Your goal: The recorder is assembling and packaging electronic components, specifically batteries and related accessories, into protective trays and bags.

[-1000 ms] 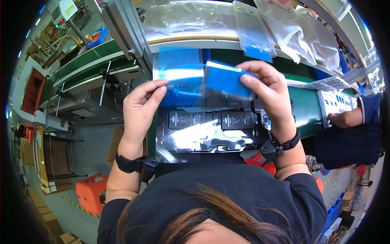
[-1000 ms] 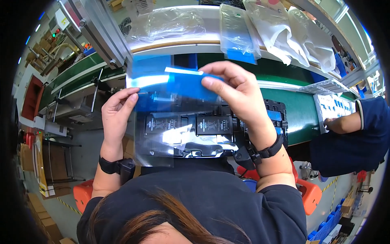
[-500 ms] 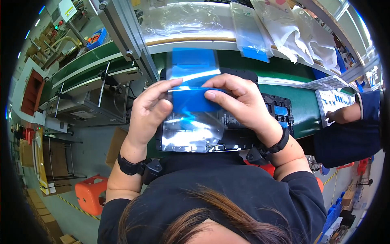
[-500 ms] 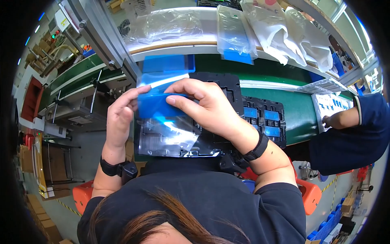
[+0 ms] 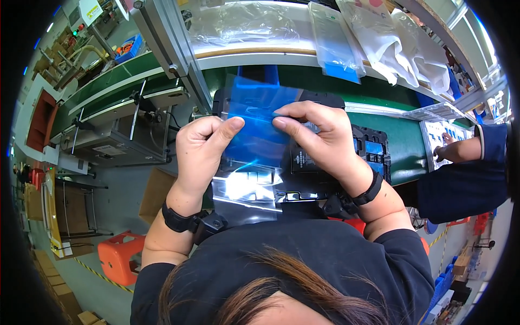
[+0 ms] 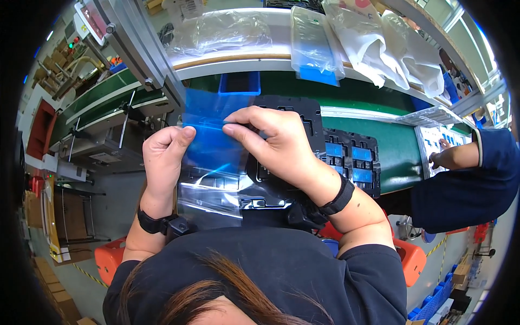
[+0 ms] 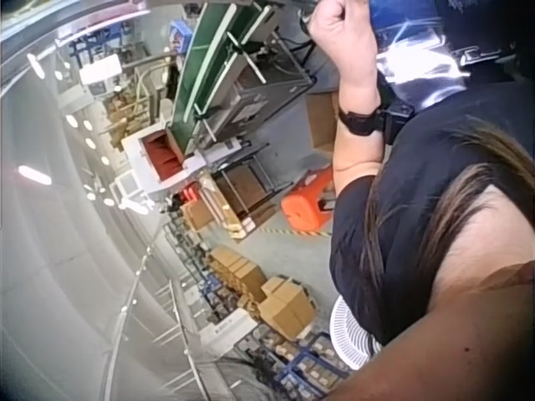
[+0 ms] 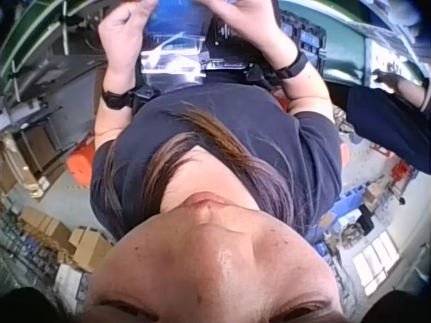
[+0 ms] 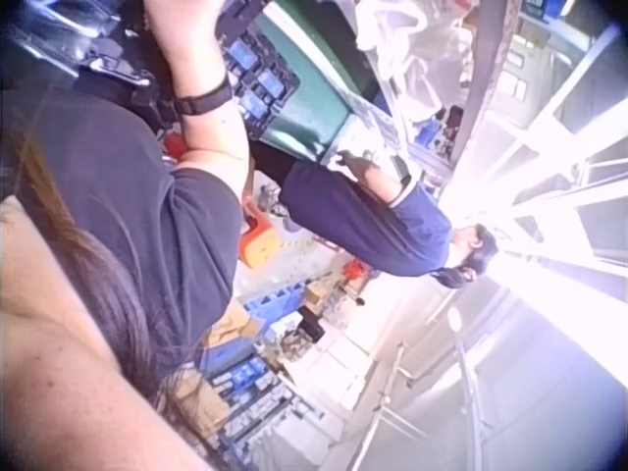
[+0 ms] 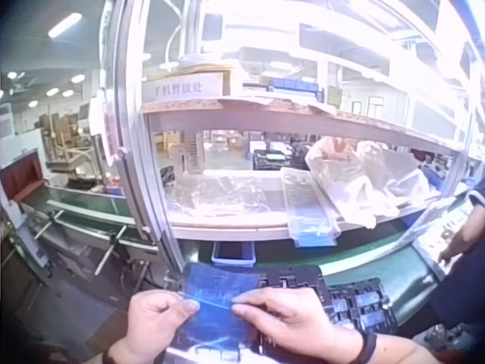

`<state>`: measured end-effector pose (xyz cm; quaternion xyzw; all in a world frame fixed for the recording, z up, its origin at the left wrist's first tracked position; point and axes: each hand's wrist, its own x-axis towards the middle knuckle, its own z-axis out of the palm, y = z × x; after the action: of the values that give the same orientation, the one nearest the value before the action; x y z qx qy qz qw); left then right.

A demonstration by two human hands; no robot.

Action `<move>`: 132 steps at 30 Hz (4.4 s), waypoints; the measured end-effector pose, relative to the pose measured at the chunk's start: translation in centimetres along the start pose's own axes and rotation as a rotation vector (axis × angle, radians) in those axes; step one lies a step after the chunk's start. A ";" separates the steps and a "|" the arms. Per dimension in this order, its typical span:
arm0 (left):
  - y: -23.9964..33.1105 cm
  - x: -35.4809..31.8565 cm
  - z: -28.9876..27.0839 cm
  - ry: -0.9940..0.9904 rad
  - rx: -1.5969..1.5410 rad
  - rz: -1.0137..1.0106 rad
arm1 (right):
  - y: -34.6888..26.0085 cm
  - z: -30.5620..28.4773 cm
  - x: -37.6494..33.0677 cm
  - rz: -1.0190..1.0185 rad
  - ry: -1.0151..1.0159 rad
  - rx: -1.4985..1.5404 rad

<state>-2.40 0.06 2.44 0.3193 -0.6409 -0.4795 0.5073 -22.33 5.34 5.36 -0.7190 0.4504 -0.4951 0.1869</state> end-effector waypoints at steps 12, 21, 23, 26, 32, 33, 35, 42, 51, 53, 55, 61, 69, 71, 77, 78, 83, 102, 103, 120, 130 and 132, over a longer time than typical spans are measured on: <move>1.0 -0.2 -0.7 -0.013 -0.007 0.105 | -1.3 -0.1 2.7 -0.197 0.209 -0.191; 0.6 -1.6 -3.9 0.256 0.042 0.107 | 0.0 -0.3 5.1 0.136 0.432 0.208; 0.8 -2.0 -5.2 0.367 0.111 0.149 | 1.2 0.3 5.1 0.277 0.376 0.231; 1.2 -2.3 -7.2 0.538 0.190 0.189 | 2.7 1.7 4.9 0.499 0.246 0.207; 0.8 -2.9 -10.2 0.752 0.254 0.198 | 4.2 3.1 4.4 0.593 0.074 0.143; 0.8 -3.0 -10.5 0.768 0.249 0.213 | 4.1 3.2 4.3 0.585 0.069 0.133; 0.4 -3.1 -11.0 0.802 0.251 0.204 | 4.6 3.3 3.9 0.596 0.036 0.136; -0.4 -3.2 -11.1 0.828 0.215 0.159 | 4.2 3.5 3.2 0.645 -0.058 0.057; -0.8 -3.0 -10.4 0.827 0.223 0.132 | 3.9 4.2 2.8 0.651 -0.068 0.049; -1.1 -3.0 -10.5 0.822 0.212 0.127 | 4.0 4.2 2.8 0.646 -0.077 0.037; -1.3 -3.1 -10.7 0.811 0.198 0.100 | 4.0 4.3 2.8 0.640 -0.058 0.066; -1.4 -2.9 -10.5 0.791 0.183 0.095 | 4.8 4.4 2.6 0.632 -0.062 0.072; -1.3 -3.0 -10.3 0.778 0.190 0.081 | 4.7 4.4 2.6 0.615 -0.073 0.029; -1.3 -3.1 -10.3 0.778 0.195 0.075 | 4.8 4.5 2.7 0.608 -0.067 0.036; -1.3 -3.0 -10.1 0.765 0.181 0.073 | 4.8 4.5 2.7 0.596 -0.074 0.034; -1.4 -2.9 -10.0 0.764 0.188 0.082 | 4.7 4.5 2.7 0.604 -0.097 0.015; -1.2 -2.9 -9.9 0.748 0.192 0.075 | 5.2 4.5 2.5 0.595 -0.122 -0.026; 3.2 -3.1 -8.7 0.276 0.319 0.246 | 0.5 2.0 4.0 -0.070 0.015 -0.162; 3.5 -3.0 -8.4 0.203 0.374 0.292 | -0.3 1.9 4.0 -0.141 -0.026 -0.125; 2.6 -1.9 -5.3 -0.096 0.343 0.290 | -1.5 2.6 2.1 0.154 -0.248 0.315; 1.7 -1.3 -5.0 -0.166 0.312 0.213 | 0.3 1.5 2.8 0.517 -0.130 0.934; 1.6 -1.2 -5.0 -0.168 0.319 0.227 | 0.8 1.2 3.0 0.519 -0.120 0.944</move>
<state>2.82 0.18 3.63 0.2801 -0.7808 -0.3364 0.4457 -21.30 2.22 5.87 -0.4492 0.3304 -0.5394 0.6309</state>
